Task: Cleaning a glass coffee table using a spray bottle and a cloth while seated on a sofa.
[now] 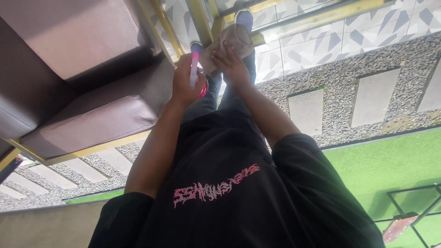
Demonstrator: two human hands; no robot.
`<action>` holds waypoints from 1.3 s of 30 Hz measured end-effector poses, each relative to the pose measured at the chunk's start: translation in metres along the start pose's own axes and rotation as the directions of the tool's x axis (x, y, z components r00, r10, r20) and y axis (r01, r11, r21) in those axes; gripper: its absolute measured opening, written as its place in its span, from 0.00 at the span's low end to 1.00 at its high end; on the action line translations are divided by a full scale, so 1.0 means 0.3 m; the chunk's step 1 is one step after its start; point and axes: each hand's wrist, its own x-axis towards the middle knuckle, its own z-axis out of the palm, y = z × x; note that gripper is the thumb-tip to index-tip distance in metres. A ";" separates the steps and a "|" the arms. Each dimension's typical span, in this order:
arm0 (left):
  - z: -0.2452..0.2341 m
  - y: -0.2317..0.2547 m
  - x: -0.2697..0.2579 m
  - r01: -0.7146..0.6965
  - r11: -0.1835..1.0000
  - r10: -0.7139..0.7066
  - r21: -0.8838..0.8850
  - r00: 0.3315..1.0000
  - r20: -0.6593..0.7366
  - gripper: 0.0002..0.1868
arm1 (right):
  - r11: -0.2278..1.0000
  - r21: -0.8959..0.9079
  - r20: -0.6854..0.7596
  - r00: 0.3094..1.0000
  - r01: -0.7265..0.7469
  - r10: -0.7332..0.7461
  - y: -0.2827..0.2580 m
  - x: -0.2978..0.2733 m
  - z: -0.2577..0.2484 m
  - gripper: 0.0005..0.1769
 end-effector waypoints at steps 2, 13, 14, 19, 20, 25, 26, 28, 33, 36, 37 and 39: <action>-0.029 0.001 0.005 -0.037 0.999 0.037 -0.002 0.998 0.052 0.11 | 0.992 0.100 -0.064 0.995 0.081 -0.075 0.062 -0.020 -0.081 0.18; -0.147 -0.059 -0.050 -0.039 0.999 0.037 0.032 0.997 0.072 0.14 | 0.634 -0.249 -0.370 0.677 -0.732 0.636 0.209 0.049 -0.242 0.25; -0.154 -0.070 -0.059 -0.050 0.997 0.046 0.059 0.997 0.055 0.14 | 0.585 -0.250 -0.371 0.634 -0.772 0.678 0.191 0.090 -0.205 0.30; -0.175 -0.096 -0.100 -0.066 0.997 0.066 0.037 0.998 0.005 0.13 | 0.834 -0.282 -0.270 0.874 -0.474 0.405 0.025 0.161 0.080 0.38; -0.182 -0.103 -0.105 -0.014 0.999 0.014 0.039 1.000 -0.007 0.15 | 0.919 -0.146 -0.154 0.926 -0.368 0.346 -0.060 0.211 0.077 0.40; -0.190 -0.125 -0.120 -0.033 0.998 0.035 0.057 0.999 -0.038 0.10 | 0.995 -0.081 -0.023 0.999 -0.050 0.049 -0.040 0.206 0.125 0.28; -0.182 -0.120 -0.111 -0.034 0.998 0.036 0.055 0.999 -0.037 0.11 | 0.994 -0.105 0.015 0.999 0.034 -0.032 0.011 0.193 0.109 0.30; -0.173 -0.107 -0.096 -0.031 0.998 0.033 0.060 0.999 -0.038 0.12 | 0.986 -0.154 -0.022 0.998 0.058 -0.062 0.088 0.209 0.015 0.30; -0.124 -0.051 -0.038 -0.029 1.000 0.029 0.003 0.998 -0.047 0.15 | 0.990 -0.018 0.055 0.988 -0.141 0.141 0.324 0.182 -0.270 0.41; -0.091 0.038 0.034 0.084 0.996 -0.086 -0.027 0.995 -0.056 0.08 | 0.927 -0.322 -0.238 0.964 -0.192 0.117 0.534 0.167 -0.410 0.19; -0.070 0.044 0.057 0.081 0.997 -0.080 0.005 0.994 -0.068 0.12 | 0.902 -0.339 -0.266 0.947 -0.267 0.180 0.597 0.160 -0.465 0.22; -0.045 0.063 0.074 0.101 0.994 -0.097 0.047 0.992 -0.076 0.16 | 0.878 -0.336 -0.282 0.926 -0.342 0.253 0.689 0.138 -0.541 0.26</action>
